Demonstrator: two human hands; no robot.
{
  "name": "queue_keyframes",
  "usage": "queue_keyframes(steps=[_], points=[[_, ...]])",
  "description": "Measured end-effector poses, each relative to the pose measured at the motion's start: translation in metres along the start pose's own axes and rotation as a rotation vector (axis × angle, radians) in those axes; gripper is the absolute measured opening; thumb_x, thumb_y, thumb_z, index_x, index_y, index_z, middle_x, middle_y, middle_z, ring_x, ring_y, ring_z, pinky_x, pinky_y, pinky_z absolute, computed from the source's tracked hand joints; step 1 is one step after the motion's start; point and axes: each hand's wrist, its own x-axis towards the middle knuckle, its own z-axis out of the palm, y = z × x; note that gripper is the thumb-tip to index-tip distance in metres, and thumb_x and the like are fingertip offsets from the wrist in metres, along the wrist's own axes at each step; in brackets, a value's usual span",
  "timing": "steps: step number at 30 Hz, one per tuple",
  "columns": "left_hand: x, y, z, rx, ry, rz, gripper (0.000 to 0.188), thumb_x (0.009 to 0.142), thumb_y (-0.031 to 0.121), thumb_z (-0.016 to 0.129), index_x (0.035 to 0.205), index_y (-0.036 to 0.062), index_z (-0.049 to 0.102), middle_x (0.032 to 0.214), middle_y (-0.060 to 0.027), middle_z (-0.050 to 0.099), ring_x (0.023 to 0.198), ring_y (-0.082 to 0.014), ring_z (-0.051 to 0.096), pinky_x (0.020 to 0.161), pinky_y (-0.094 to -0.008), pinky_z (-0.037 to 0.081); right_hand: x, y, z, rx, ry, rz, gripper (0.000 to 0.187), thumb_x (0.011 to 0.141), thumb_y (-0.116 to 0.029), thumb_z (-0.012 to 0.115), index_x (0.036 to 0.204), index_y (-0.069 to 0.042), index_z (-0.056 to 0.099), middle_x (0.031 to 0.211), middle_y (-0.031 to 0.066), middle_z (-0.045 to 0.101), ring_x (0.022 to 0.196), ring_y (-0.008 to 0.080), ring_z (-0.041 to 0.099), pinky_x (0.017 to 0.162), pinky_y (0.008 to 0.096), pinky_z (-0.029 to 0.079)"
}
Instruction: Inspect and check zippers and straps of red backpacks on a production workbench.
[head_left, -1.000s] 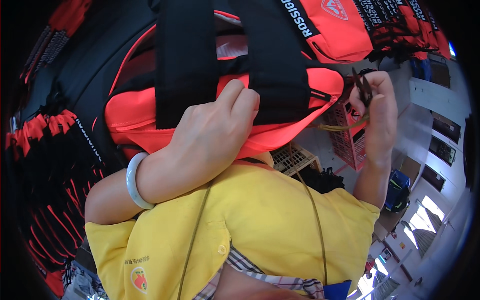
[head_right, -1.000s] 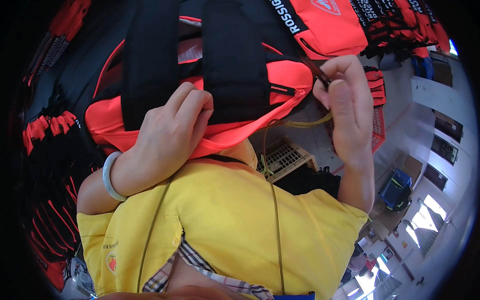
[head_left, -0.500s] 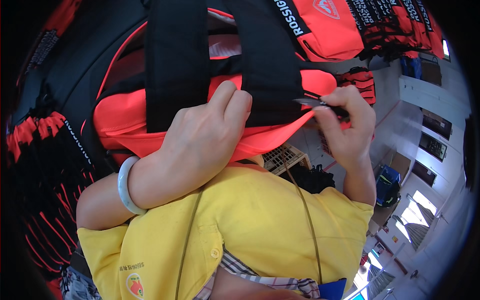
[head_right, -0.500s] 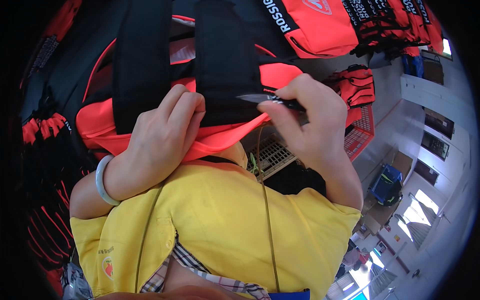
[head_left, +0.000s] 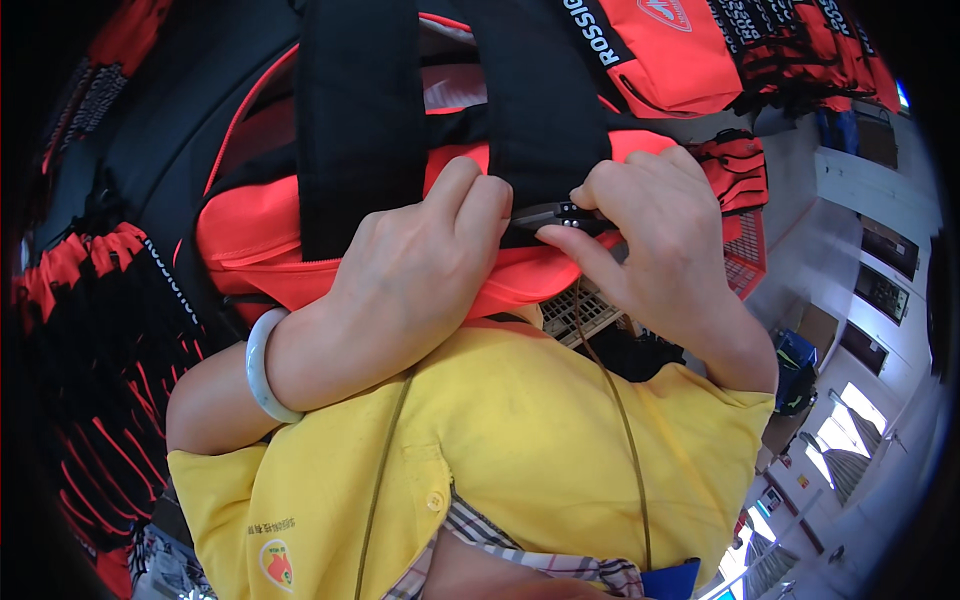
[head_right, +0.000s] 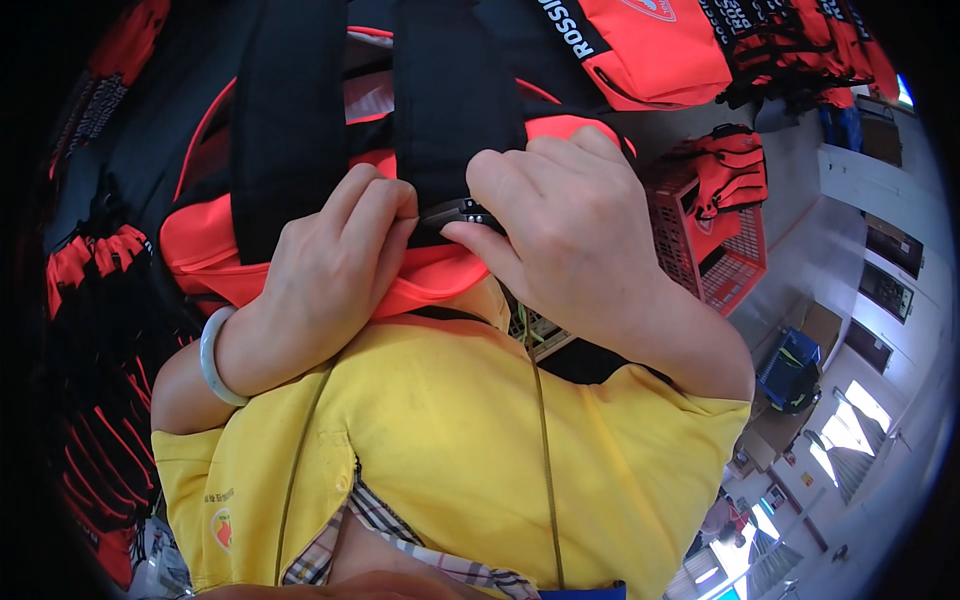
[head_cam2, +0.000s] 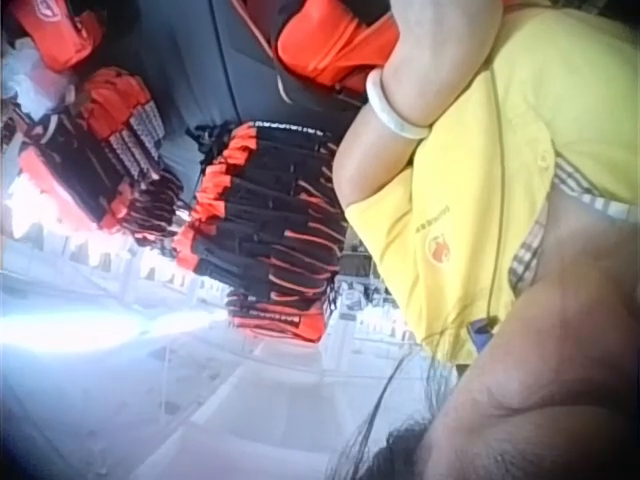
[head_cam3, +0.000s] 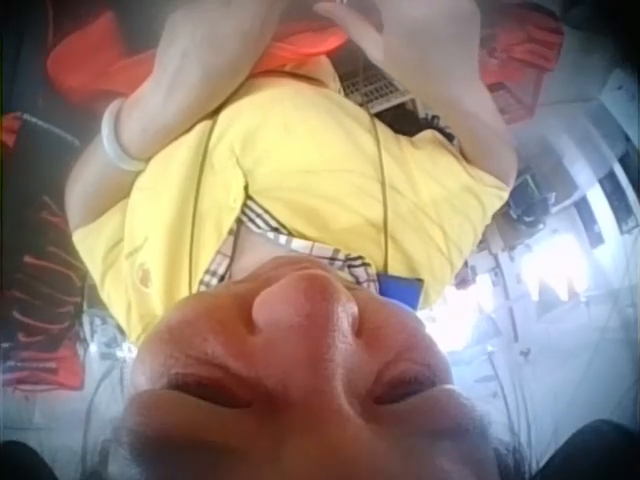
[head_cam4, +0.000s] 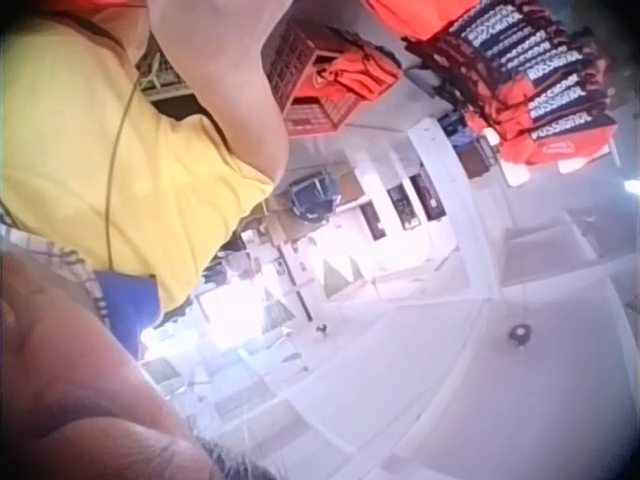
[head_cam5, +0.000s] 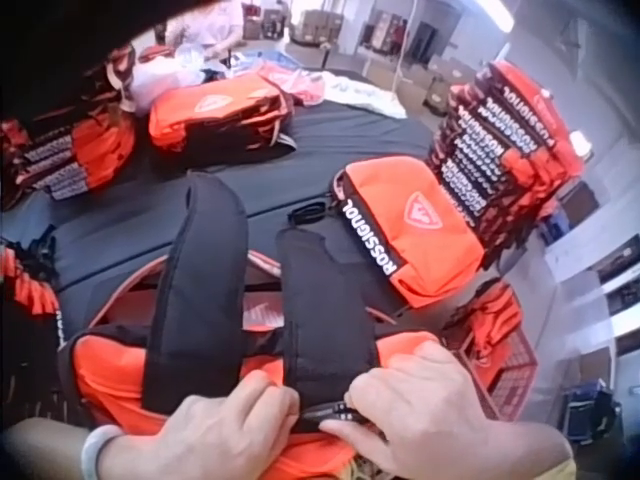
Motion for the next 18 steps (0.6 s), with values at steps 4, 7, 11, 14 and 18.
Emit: queue_keyframes(steps=[4, 7, 11, 14, 18], points=[[0.001, -0.001, 0.002, 0.005, -0.008, -0.007, 0.017, 0.083, -0.001, 0.064, 0.094, 0.0031, 0.052, 0.084, -0.0093, 0.05, 0.057, -0.0258, 0.056, 0.046, -0.0327, 0.045, 0.001, 0.0, -0.003, -0.038, -0.06, 0.027, 0.033, 0.067, -0.023, 0.079, 0.078, -0.008, 0.052, 0.066, 0.0053, 0.052, 0.062, 0.0243, 0.053, 0.063, 0.0365, 0.039], [0.0, -0.001, -0.002, -0.035, 0.022, -0.025, 0.018, 0.082, -0.003, 0.063, 0.095, 0.003, 0.052, 0.083, -0.0095, 0.049, 0.057, -0.026, 0.056, 0.046, -0.0327, 0.045, -0.005, 0.008, -0.03, 0.028, -0.056, 0.143, 0.032, 0.065, -0.023, 0.081, 0.075, -0.005, 0.056, 0.064, 0.0054, 0.053, 0.061, 0.0236, 0.051, 0.063, 0.0354, 0.038], [-0.002, -0.002, -0.007, -0.116, 0.076, -0.027, 0.021, 0.08, -0.008, 0.062, 0.094, 0.0026, 0.051, 0.084, -0.0097, 0.049, 0.058, -0.0261, 0.055, 0.047, -0.0325, 0.045, -0.033, 0.013, -0.093, -0.077, -0.176, 0.238, 0.034, 0.064, -0.018, 0.08, 0.089, -0.002, 0.065, 0.092, 0.01, 0.065, 0.085, 0.0275, 0.06, 0.078, 0.0358, 0.045], [-0.003, -0.002, -0.012, -0.174, 0.137, -0.005, 0.022, 0.08, -0.01, 0.061, 0.095, 0.0019, 0.051, 0.083, -0.0109, 0.05, 0.06, -0.0269, 0.054, 0.049, -0.032, 0.045, -0.035, 0.001, -0.08, -0.009, -0.06, 0.223, 0.042, 0.065, -0.016, 0.079, 0.102, -0.003, 0.065, 0.106, 0.012, 0.064, 0.096, 0.0309, 0.06, 0.086, 0.0378, 0.046], [-0.011, -0.01, -0.046, -0.187, 0.27, 0.173, 0.03, 0.074, -0.016, 0.058, 0.097, 0.0009, 0.05, 0.091, -0.0157, 0.054, 0.077, -0.0331, 0.059, 0.059, -0.0351, 0.049, -0.019, -0.004, -0.012, 0.187, -0.084, 0.062, 0.033, 0.067, -0.005, 0.075, 0.099, -0.002, 0.065, 0.098, 0.0115, 0.061, 0.081, 0.024, 0.062, 0.066, 0.0324, 0.049]])
